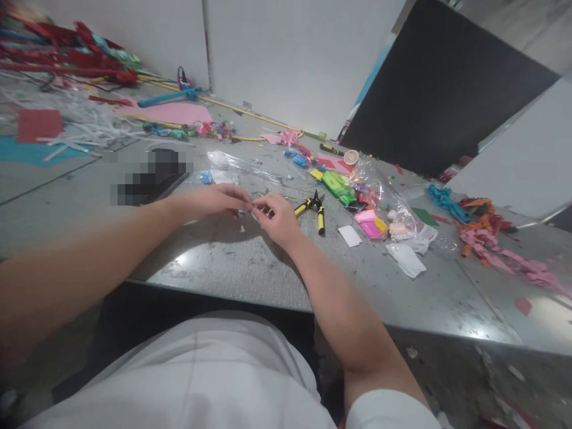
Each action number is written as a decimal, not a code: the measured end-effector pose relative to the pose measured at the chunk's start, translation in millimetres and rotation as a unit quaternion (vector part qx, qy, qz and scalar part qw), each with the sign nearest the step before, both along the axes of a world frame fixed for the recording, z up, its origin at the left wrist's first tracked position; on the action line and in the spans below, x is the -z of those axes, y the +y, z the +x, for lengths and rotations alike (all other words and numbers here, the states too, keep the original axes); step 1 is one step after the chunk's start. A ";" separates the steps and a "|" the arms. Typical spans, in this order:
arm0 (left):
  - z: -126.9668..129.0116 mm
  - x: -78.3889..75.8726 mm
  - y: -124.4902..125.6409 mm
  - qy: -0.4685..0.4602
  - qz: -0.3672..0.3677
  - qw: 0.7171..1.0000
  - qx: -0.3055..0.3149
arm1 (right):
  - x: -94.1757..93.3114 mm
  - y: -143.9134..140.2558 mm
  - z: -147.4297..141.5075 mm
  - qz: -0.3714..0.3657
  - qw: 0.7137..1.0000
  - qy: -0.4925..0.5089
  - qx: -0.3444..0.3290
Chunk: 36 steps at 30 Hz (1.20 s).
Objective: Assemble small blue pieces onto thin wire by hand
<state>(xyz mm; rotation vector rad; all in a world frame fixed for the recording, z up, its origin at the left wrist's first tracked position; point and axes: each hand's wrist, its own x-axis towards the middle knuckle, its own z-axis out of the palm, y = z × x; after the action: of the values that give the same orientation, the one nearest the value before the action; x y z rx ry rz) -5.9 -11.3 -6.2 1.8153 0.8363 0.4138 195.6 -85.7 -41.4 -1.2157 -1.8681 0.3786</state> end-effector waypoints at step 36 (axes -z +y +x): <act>-3.7 -3.2 10.0 0.051 0.051 0.994 -0.081 | -4.9 -5.8 -7.7 -0.153 0.973 -0.155 -0.077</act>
<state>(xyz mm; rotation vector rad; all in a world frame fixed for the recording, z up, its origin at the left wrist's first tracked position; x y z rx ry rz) -9.6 -1.3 -2.9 1.8822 1.0546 0.4777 187.9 -91.5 -36.5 -1.3993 -2.2426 0.6085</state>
